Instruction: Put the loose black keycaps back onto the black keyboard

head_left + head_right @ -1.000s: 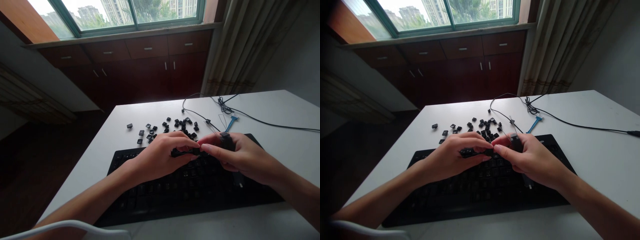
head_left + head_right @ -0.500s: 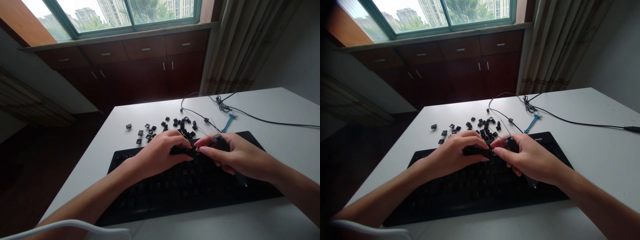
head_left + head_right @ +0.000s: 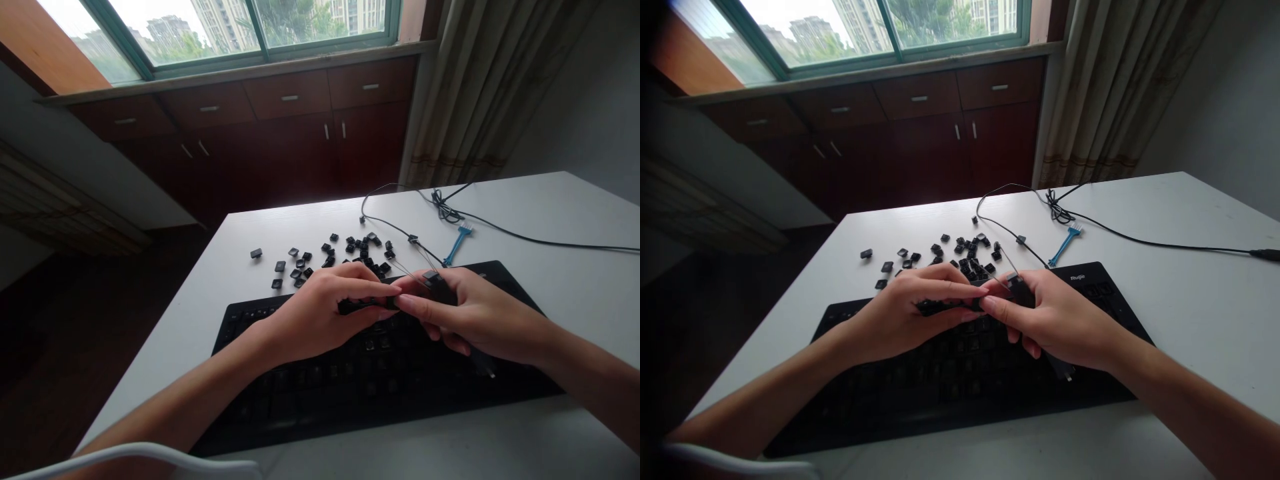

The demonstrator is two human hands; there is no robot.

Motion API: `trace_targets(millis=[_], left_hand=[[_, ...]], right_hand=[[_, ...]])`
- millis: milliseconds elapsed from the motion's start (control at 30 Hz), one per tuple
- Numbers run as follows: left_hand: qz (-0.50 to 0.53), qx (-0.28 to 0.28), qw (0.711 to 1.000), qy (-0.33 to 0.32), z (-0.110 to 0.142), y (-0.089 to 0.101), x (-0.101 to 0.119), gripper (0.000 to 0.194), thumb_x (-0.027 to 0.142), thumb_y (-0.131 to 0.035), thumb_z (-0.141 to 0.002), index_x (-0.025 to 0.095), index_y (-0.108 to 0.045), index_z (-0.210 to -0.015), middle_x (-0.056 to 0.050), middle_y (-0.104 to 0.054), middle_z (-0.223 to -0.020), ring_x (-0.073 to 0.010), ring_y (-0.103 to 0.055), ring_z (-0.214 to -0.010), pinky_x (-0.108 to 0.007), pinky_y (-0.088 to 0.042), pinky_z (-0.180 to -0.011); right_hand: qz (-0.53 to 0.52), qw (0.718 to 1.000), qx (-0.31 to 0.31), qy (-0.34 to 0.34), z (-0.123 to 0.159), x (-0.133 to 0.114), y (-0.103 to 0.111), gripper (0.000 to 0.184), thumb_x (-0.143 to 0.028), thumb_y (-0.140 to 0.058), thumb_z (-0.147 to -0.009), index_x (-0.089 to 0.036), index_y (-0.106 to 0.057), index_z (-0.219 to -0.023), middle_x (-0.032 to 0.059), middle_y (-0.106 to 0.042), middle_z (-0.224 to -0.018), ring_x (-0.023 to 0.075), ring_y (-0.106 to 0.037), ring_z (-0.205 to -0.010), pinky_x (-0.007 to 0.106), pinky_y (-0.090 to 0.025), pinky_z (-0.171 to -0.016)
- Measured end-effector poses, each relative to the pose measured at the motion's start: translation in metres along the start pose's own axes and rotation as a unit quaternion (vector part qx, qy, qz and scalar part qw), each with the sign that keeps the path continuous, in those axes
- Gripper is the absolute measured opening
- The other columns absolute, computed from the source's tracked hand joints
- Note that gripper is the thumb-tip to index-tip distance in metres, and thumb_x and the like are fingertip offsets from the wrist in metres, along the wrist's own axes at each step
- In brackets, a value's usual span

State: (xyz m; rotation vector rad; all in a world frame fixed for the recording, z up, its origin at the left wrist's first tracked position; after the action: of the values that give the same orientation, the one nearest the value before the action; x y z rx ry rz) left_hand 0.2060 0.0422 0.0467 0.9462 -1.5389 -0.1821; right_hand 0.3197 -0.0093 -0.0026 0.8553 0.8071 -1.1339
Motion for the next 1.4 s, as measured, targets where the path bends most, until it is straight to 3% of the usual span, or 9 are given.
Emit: trace_targets(millis=[233, 533, 700, 833, 933, 1000, 1067, 1200, 1400], left_hand=[[-0.059, 0.056, 0.997, 0.006, 0.001, 0.009, 0.004, 0.025, 0.025, -0.069, -0.091, 0.02, -0.067, -0.115, -0.001, -0.068, -0.099, -0.0095, -0.063, -0.086, -0.023, -0.053, -0.079], [-0.154, 0.136, 0.972, -0.113, 0.005, 0.013, 0.03, 0.023, 0.023, -0.074, -0.086, 0.015, -0.071, -0.107, -0.004, -0.072, -0.096, -0.0119, -0.066, -0.086, -0.024, -0.055, -0.078], [-0.149, 0.128, 0.976, -0.093, 0.005, 0.016, 0.029, 0.019, 0.021, -0.072, -0.087, 0.015, -0.073, -0.105, -0.004, -0.073, -0.097, -0.0111, -0.067, -0.086, -0.022, -0.055, -0.078], [-0.11, 0.059, 0.991, -0.054, 0.002, 0.013, 0.016, 0.022, 0.023, -0.069, -0.09, 0.018, -0.073, -0.111, -0.004, -0.073, -0.104, -0.01, -0.068, -0.09, -0.021, -0.055, -0.082], [-0.117, 0.024, 0.992, -0.036, 0.004, 0.01, 0.006, 0.023, 0.025, -0.068, -0.091, 0.022, -0.074, -0.112, -0.004, -0.072, -0.104, -0.0121, -0.066, -0.092, -0.024, -0.055, -0.082], [-0.131, 0.009, 0.991, -0.032, 0.005, 0.007, 0.001, 0.022, 0.026, -0.068, -0.091, 0.024, -0.075, -0.112, -0.004, -0.072, -0.102, -0.0134, -0.065, -0.091, -0.027, -0.054, -0.08], [-0.139, 0.002, 0.99, -0.033, 0.006, 0.005, -0.002, 0.022, 0.026, -0.068, -0.091, 0.026, -0.076, -0.111, -0.004, -0.072, -0.1, -0.0142, -0.064, -0.09, -0.028, -0.054, -0.079], [-0.114, 0.023, 0.992, -0.04, 0.005, 0.008, 0.0, 0.022, 0.025, -0.067, -0.091, 0.026, -0.076, -0.112, -0.005, -0.075, -0.099, -0.0142, -0.067, -0.087, -0.027, -0.056, -0.076], [-0.025, 0.061, 0.998, 0.01, 0.003, 0.019, -0.008, 0.02, 0.027, -0.074, -0.085, 0.023, -0.077, -0.105, -0.003, -0.078, -0.099, -0.0141, -0.073, -0.086, -0.024, -0.06, -0.077]], right_hand=[[-0.086, 0.996, 0.02, 0.014, -0.005, 0.006, 0.005, 0.049, -0.044, -0.075, -0.082, -0.017, -0.065, -0.121, -0.0031, -0.061, -0.063, 0.0053, -0.049, -0.047, 0.015, -0.039, -0.04], [-0.102, 0.994, 0.041, 0.028, -0.009, 0.007, 0.002, 0.035, -0.041, -0.079, -0.079, -0.017, -0.068, -0.103, -0.0033, -0.062, -0.064, 0.004, -0.05, -0.048, 0.011, -0.04, -0.041], [-0.059, 0.997, 0.037, 0.029, -0.006, 0.006, 0.004, 0.041, -0.052, -0.071, -0.084, -0.018, -0.067, -0.107, -0.0025, -0.064, -0.065, 0.0053, -0.052, -0.047, 0.015, -0.042, -0.043], [0.041, 0.997, 0.061, 0.033, 0.001, 0.0, 0.014, 0.049, -0.059, -0.063, -0.087, -0.023, -0.065, -0.119, -0.002, -0.064, -0.063, 0.0098, -0.056, -0.046, 0.02, -0.046, -0.042], [0.178, 0.962, 0.15, 0.142, 0.01, -0.024, 0.029, 0.035, -0.051, -0.062, -0.09, -0.024, -0.071, -0.11, 0.002, -0.07, -0.075, 0.0149, -0.066, -0.059, 0.025, -0.053, -0.051], [0.273, 0.904, 0.194, 0.264, 0.022, -0.045, 0.026, 0.021, -0.038, -0.063, -0.092, -0.024, -0.073, -0.103, 0.0039, -0.074, -0.096, 0.0173, -0.071, -0.079, 0.028, -0.058, -0.07], [0.338, 0.859, 0.183, 0.34, 0.028, -0.052, 0.013, 0.017, -0.026, -0.061, -0.093, -0.025, -0.073, -0.105, 0.0029, -0.073, -0.111, 0.0173, -0.071, -0.091, 0.029, -0.056, -0.083], [0.375, 0.849, 0.131, 0.348, 0.022, -0.045, -0.002, 0.023, -0.023, -0.058, -0.095, -0.025, -0.071, -0.114, 0.0018, -0.074, -0.113, 0.018, -0.071, -0.094, 0.031, -0.057, -0.086], [0.359, 0.849, 0.126, 0.367, 0.022, -0.051, -0.002, 0.023, -0.023, -0.061, -0.092, -0.024, -0.071, -0.113, 0.0037, -0.076, -0.113, 0.0217, -0.071, -0.102, 0.034, -0.057, -0.091]])
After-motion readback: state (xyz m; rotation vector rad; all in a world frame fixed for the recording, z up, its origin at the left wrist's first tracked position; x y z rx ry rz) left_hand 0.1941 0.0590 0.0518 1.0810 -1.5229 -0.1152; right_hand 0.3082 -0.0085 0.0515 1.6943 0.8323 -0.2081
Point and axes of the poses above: each hand's wrist, its own z-axis away from the middle knuckle, its own y-axis out of the back of the hand, x = y × z, the point moved 10 cm from there along -z, towards the middle knuckle
